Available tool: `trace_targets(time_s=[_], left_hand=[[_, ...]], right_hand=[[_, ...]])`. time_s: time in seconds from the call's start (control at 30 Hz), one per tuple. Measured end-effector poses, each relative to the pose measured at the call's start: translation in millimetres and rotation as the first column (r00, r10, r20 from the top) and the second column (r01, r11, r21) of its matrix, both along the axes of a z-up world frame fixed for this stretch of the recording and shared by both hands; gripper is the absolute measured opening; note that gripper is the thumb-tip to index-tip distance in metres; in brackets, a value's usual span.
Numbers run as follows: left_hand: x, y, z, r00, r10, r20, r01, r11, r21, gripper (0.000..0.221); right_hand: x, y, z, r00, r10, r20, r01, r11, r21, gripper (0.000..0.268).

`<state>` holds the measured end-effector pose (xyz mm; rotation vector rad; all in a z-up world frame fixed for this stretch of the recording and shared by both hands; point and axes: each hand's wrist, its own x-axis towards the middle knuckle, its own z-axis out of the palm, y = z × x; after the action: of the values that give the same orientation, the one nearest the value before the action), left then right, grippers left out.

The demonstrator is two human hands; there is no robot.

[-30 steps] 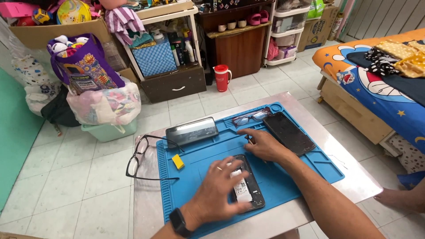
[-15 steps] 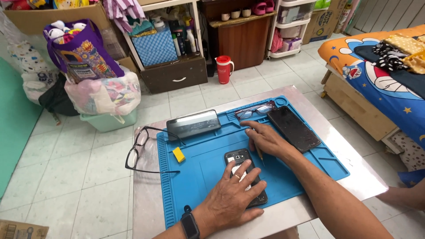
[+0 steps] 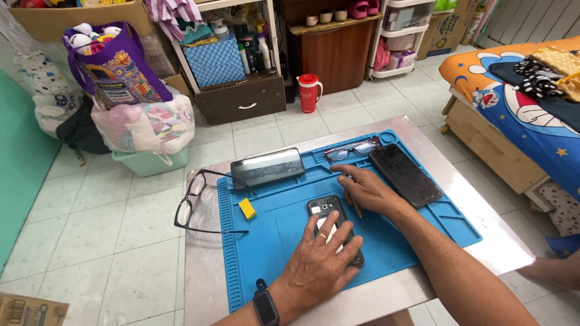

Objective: Using a precision screwdriver to remove or install screws on the internal frame of a disassembled smartphone.

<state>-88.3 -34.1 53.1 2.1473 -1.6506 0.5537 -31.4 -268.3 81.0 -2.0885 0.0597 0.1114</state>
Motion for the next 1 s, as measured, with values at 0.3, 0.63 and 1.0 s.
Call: trace_targets(time_s=[0.3, 0.63, 1.0], left_hand=[[6.9, -0.1, 0.7, 0.986, 0.044, -0.164, -0.049, 0.998, -0.026, 0.055], [71.1, 32.0, -14.8, 0.866, 0.322, -0.383, -0.377, 0.923, -0.077, 0.051], [80.7, 27.3, -21.0, 0.841, 0.293, -0.455, -0.323, 0.946, 0.013, 0.051]], right_hand=[[-8.4, 6.5, 16.6, 0.997, -0.04, -0.07, 0.027, 0.983, -0.179, 0.061], [-2.3, -1.1, 2.7, 0.999, -0.014, -0.043, 0.009, 0.994, -0.109, 0.064], [1.9, -3.3, -7.3, 0.998, -0.054, 0.039, 0.053, 0.999, 0.007, 0.058]])
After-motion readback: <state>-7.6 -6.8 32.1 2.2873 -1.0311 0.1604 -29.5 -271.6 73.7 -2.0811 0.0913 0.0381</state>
